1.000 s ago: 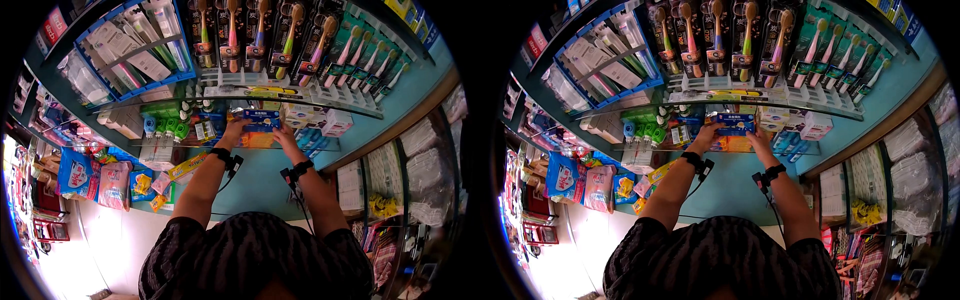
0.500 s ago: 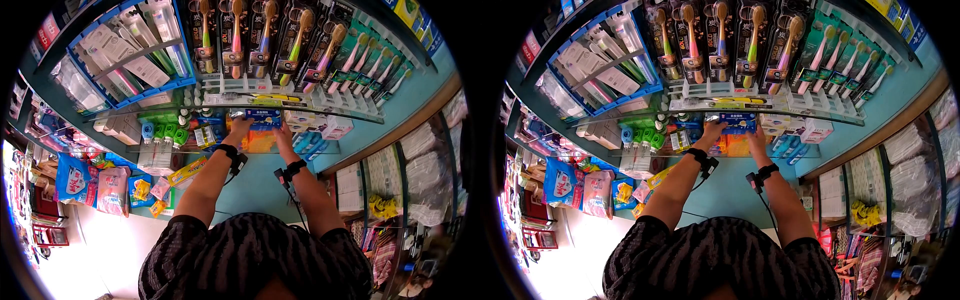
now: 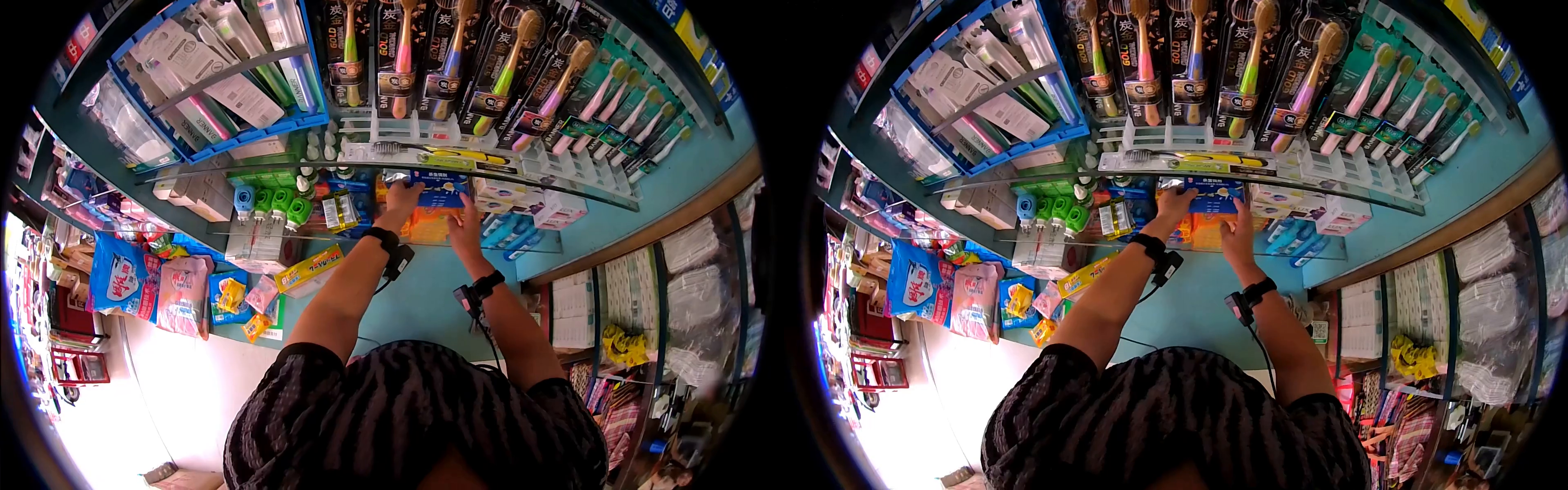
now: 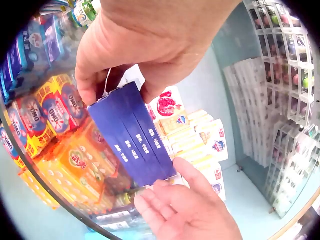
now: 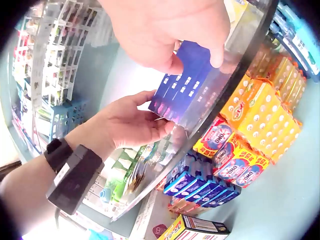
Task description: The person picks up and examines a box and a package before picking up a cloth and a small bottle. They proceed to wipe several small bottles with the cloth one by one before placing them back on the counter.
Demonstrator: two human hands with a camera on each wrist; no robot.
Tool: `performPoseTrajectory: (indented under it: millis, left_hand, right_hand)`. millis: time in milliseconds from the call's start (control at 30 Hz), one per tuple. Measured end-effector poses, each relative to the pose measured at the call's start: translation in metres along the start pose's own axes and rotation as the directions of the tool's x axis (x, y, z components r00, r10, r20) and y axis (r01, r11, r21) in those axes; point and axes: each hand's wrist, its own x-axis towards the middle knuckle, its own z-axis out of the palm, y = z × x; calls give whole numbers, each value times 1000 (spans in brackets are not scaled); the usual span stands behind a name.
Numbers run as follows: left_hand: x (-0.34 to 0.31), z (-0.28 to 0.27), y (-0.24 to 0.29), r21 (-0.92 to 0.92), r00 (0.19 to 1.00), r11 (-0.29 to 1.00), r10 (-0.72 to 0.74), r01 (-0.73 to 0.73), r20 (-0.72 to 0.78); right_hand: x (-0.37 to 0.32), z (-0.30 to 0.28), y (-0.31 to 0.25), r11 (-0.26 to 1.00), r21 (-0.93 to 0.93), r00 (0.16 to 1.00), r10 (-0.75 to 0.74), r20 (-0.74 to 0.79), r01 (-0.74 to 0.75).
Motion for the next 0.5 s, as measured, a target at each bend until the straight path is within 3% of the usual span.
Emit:
performPoseTrajectory:
  millis: [67,267,300,433,500]
  left_hand:
    - [2,2,-1,-34,1000,999,-5,5,-1]
    - [-18,-7,-6,-177,988,977,100,-120,-119]
    - [-31,-19,-2,-117,971,968,209,-223,-118]
    - [-75,-66,-13,-169,924,912,348,-373,-161]
    - [-89,-93,-30,25,867,903,418,-428,-270]
  right_hand:
    - [-4,-4,-3,998,10,996,61,66,-62]
    - [-9,-3,23,994,102,993,-32,-115,44]
    - [-14,-10,25,995,97,997,19,-74,-11]
    - [-28,-22,6,981,59,978,178,109,-185]
    - [-31,-14,-1,983,46,970,165,177,-176]
